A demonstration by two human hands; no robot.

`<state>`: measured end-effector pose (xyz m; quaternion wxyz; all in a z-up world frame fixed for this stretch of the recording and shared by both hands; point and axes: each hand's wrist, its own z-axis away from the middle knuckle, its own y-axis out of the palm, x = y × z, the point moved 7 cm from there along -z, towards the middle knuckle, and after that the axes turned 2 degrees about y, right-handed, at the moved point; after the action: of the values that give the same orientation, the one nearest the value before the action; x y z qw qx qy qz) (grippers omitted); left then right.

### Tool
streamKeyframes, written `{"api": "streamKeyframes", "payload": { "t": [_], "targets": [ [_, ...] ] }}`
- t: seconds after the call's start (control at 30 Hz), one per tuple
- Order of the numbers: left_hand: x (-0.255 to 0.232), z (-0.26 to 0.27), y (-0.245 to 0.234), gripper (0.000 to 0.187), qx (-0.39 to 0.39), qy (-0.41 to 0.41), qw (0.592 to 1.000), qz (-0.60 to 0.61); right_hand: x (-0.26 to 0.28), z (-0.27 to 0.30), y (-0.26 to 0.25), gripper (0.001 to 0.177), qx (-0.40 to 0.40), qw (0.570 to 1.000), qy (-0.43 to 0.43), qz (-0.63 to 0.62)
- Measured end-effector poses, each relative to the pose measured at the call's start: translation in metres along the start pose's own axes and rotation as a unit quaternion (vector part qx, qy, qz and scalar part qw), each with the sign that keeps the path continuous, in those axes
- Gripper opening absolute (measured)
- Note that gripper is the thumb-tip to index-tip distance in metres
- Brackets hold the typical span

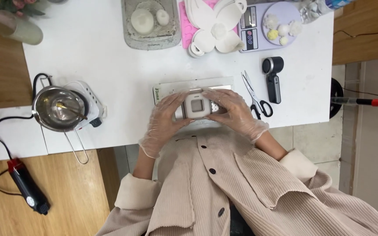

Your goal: The person presses white wax pieces into a square candle mold on the worktable, stirs melted wax in a metal pot on a small hot plate, and uses a heat gun on the molded pieces. They lift molded candle shapes from the mold and arrange them on a perforated tray, repeating the molding cycle.

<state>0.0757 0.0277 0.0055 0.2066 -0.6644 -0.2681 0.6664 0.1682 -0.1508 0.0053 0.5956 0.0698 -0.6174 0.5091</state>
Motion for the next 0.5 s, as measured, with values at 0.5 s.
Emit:
{"api": "streamKeyframes", "payload": {
  "t": [0.5],
  "targets": [
    [-0.009, -0.005, -0.006, 0.082, 0.035, -0.009, 0.999, -0.037, 0.021, 0.008, 0.004, 0.073, -0.069, 0.972, -0.123, 0.186]
  ]
}}
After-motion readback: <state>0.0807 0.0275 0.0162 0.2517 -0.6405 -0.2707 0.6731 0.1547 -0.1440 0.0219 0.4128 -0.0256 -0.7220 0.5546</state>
